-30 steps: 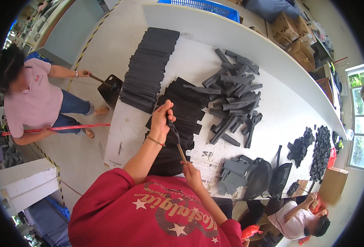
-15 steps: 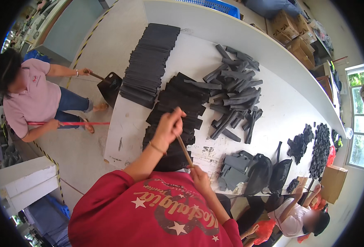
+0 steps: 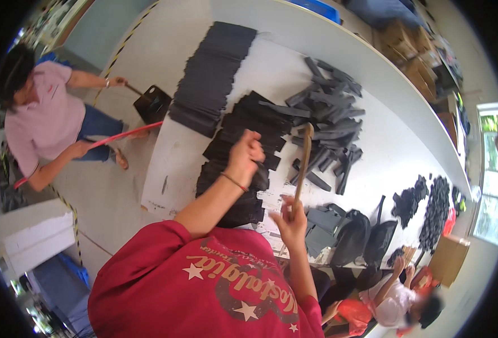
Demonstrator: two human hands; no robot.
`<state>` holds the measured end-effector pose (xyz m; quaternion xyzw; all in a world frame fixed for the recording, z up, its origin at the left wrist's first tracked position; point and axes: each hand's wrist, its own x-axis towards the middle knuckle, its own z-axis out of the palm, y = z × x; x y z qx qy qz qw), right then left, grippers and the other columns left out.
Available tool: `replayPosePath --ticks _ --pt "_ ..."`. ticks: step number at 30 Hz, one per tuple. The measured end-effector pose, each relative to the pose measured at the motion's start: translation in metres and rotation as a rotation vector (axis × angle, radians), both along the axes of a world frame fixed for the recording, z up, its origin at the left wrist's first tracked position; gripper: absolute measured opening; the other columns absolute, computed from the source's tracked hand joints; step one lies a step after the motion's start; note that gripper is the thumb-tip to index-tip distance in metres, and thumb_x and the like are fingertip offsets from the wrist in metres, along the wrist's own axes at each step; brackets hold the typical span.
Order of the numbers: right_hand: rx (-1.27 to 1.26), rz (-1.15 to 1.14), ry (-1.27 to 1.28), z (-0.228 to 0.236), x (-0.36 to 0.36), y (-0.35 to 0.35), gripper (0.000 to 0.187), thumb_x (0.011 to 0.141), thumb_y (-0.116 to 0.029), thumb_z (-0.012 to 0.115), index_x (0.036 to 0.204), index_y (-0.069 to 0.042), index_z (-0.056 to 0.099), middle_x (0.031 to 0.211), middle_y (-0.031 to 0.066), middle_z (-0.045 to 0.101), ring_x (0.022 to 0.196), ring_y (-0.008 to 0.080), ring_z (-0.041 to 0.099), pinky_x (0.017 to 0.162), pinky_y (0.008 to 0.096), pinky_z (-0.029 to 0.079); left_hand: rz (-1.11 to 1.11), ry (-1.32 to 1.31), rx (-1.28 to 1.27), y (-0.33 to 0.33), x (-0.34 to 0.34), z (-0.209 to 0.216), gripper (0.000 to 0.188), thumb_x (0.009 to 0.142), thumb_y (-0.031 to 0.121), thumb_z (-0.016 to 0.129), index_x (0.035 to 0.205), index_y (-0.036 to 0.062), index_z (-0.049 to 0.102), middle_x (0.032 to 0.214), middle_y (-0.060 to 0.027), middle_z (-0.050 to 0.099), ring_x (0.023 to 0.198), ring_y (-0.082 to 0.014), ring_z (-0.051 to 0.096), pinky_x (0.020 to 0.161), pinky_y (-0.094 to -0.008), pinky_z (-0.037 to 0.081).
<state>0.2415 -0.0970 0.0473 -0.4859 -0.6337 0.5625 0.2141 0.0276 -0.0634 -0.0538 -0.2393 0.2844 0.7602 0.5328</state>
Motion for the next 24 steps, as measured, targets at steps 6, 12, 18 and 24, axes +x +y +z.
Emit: replayPosePath --ticks 6,12,18,24 --pt "0.233 0.002 0.168 -0.021 -0.049 0.026 0.005 0.081 0.004 0.064 0.085 0.001 0.062 0.077 0.002 0.056 0.071 0.0104 0.048 0.062 0.0221 0.036 -0.242 0.232 0.01 -0.028 0.034 0.022 0.033 0.092 0.035 0.058 0.1 0.0032 0.06 0.08 -0.0057 0.063 0.068 -0.0114 0.058 0.062 -0.0246 0.047" --pt "0.505 0.07 0.101 -0.04 -0.044 0.054 0.016 0.093 -0.014 0.058 0.08 -0.006 0.058 0.068 -0.0056 0.05 0.055 0.0008 0.032 0.048 0.0188 0.023 -0.878 0.824 0.492 -0.049 0.034 0.042 0.028 0.093 0.026 0.058 0.105 0.0006 0.057 0.074 -0.0034 0.059 0.065 -0.0121 0.059 0.058 -0.0272 0.048" --pt "0.299 -0.404 0.231 0.027 -0.094 0.093 0.021 0.094 -0.025 0.058 0.082 -0.008 0.057 0.059 -0.0093 0.037 0.05 -0.0002 0.027 0.044 0.0204 0.019 -0.726 0.746 0.391 -0.062 0.058 0.073 0.029 0.101 0.028 0.036 0.082 0.0076 0.044 0.057 0.0006 0.044 0.042 -0.0082 0.042 0.041 -0.0235 0.039" --pt "0.166 -0.465 0.522 0.064 -0.077 0.185 0.019 0.093 -0.025 0.06 0.081 -0.01 0.062 0.066 -0.0067 0.052 0.056 0.0029 0.045 0.049 0.0199 0.036 -0.965 0.891 0.275 -0.102 0.071 0.043 0.028 0.099 0.022 0.039 0.079 0.0045 0.048 0.063 -0.0033 0.053 0.052 -0.0096 0.05 0.049 -0.0261 0.043"
